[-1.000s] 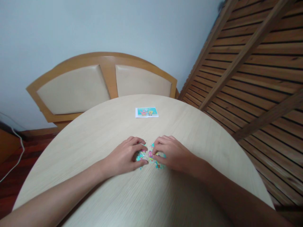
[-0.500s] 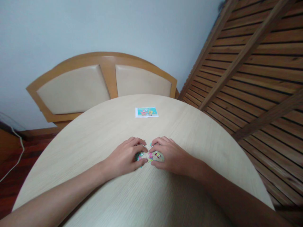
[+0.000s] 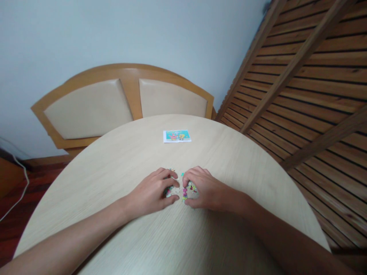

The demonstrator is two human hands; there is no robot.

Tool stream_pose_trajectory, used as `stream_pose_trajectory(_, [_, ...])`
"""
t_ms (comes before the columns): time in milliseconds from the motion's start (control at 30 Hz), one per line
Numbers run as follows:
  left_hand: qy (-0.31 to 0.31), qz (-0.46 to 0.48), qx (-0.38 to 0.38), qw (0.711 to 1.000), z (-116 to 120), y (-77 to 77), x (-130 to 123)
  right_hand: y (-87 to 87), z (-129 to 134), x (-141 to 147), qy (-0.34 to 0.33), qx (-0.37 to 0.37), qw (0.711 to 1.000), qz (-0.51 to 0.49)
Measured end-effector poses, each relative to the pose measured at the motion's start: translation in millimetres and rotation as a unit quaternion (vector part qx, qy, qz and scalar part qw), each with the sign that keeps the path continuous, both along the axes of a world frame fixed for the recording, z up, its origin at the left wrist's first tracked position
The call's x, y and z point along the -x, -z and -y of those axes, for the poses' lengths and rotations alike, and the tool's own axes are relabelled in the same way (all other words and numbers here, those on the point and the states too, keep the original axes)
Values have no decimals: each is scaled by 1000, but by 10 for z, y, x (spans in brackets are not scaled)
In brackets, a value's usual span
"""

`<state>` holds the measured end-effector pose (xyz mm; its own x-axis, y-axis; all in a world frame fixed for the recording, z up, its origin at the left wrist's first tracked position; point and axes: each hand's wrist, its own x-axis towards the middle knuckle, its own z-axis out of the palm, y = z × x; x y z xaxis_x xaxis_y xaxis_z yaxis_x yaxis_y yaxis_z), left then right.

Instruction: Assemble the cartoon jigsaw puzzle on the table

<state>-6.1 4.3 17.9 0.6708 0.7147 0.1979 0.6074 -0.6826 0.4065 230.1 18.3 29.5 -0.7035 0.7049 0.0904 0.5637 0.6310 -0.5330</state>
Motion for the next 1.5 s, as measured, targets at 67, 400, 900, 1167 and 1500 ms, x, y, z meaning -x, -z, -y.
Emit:
stream_pose_trajectory(67, [4, 0, 1, 1000, 2, 3, 0, -8, 1, 4, -5, 6, 1000, 1])
stream_pose_trajectory(400, [12, 9, -11, 1000, 9, 6, -20, -78, -89, -29, 1, 21, 1000, -16])
stream_pose_trajectory(900, [51, 2, -41, 998, -34, 55, -73, -185, -164, -346, 55, 68, 992, 93])
stream_pose_trajectory(1167, [54, 14, -70, 996, -67, 108, -70, -181, -307, -442, 110, 71, 991, 6])
stream_pose_trajectory(1500, [68, -4, -83, 994, -51, 43, -98, -277, -201, -603, 61, 94, 982, 155])
